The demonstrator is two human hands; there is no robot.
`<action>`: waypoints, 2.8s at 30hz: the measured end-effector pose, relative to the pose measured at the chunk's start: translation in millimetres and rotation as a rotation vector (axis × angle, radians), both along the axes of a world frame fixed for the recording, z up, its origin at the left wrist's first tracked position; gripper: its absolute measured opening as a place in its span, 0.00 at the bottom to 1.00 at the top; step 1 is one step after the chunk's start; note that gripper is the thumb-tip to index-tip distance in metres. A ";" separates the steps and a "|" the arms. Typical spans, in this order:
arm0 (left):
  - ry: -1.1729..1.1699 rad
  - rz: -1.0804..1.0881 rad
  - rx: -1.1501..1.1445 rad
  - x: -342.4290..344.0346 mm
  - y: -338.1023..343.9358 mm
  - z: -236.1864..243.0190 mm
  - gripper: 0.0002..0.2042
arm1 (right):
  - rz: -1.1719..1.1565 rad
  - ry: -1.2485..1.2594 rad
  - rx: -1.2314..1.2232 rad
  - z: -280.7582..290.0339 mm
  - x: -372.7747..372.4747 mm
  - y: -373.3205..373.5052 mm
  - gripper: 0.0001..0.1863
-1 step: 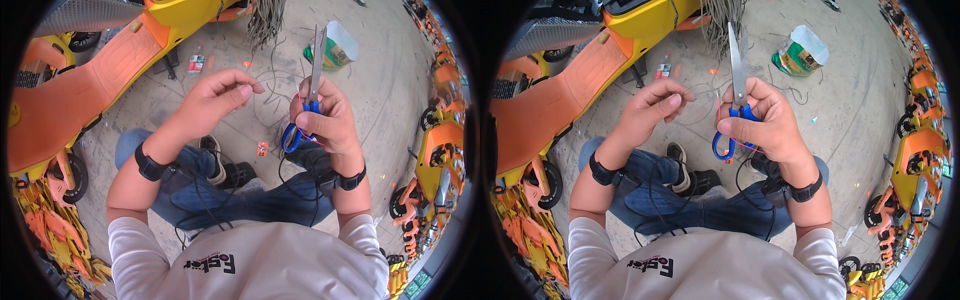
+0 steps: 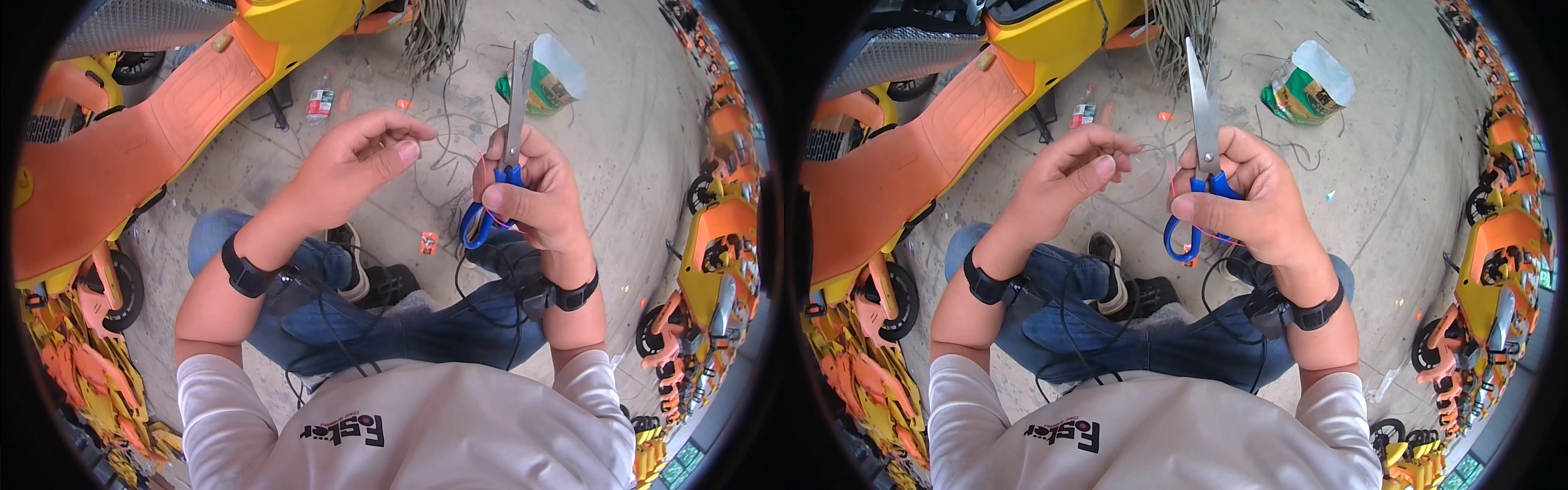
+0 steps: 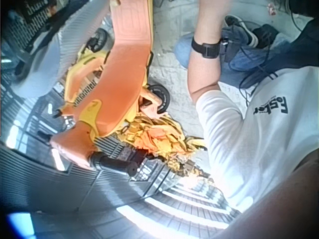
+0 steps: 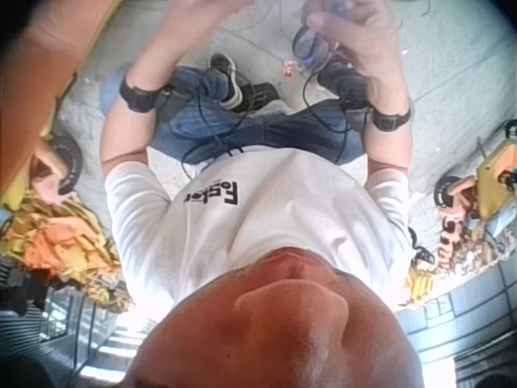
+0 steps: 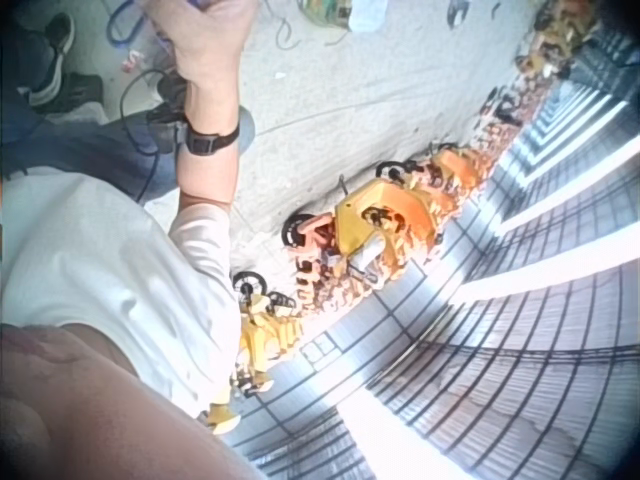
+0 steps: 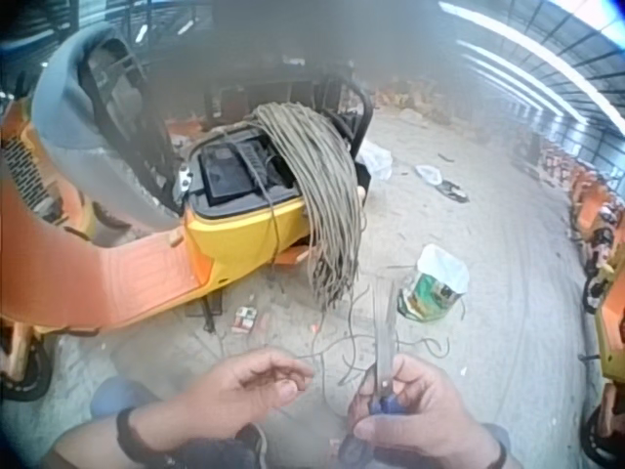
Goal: The person twists thin electrical wires together by hand and uses shears to cut a length of wire.
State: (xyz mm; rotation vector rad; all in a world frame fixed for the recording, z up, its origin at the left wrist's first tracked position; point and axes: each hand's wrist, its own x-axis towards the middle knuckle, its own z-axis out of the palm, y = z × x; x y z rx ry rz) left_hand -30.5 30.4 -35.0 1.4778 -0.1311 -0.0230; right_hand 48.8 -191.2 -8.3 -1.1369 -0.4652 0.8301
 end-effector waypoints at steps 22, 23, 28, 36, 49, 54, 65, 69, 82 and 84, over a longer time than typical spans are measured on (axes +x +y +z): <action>0.194 0.304 0.092 1.4 -29.3 17.8 0.08 | -0.627 -0.674 0.053 4.5 37.3 -22.1 0.12; 0.193 0.306 0.090 3.5 -28.7 16.7 0.08 | -0.625 -0.676 0.053 3.3 35.5 -21.1 0.12; 0.316 0.313 -0.056 8.4 -29.2 6.5 0.08 | -0.291 -0.594 -0.007 -1.6 3.8 -0.1 0.09; 0.393 0.258 -0.141 7.7 -38.0 10.6 0.09 | -0.368 -0.588 -0.339 -7.4 -9.6 16.1 0.06; 0.206 0.200 -0.019 2.8 -43.7 14.3 0.10 | -0.494 -1.113 -0.337 -20.2 -7.0 20.5 0.09; 0.205 0.171 0.055 3.0 -41.3 10.2 0.09 | -0.440 -1.245 -0.350 -22.6 -3.3 19.8 0.14; 0.163 0.101 0.119 -0.7 -40.1 11.2 0.09 | -0.400 -1.324 -0.330 -21.6 -0.6 19.0 0.15; 0.134 0.138 0.185 0.0 -42.0 11.4 0.09 | -0.455 -1.394 -0.306 -23.4 -1.0 21.9 0.14; 0.116 0.131 0.370 -5.7 -40.9 13.8 0.08 | -0.703 -0.984 -0.394 -20.2 15.2 11.0 0.04; 0.107 0.168 0.308 -4.6 -40.9 8.9 0.08 | -0.643 -0.975 -0.397 -13.2 13.0 8.2 0.03</action>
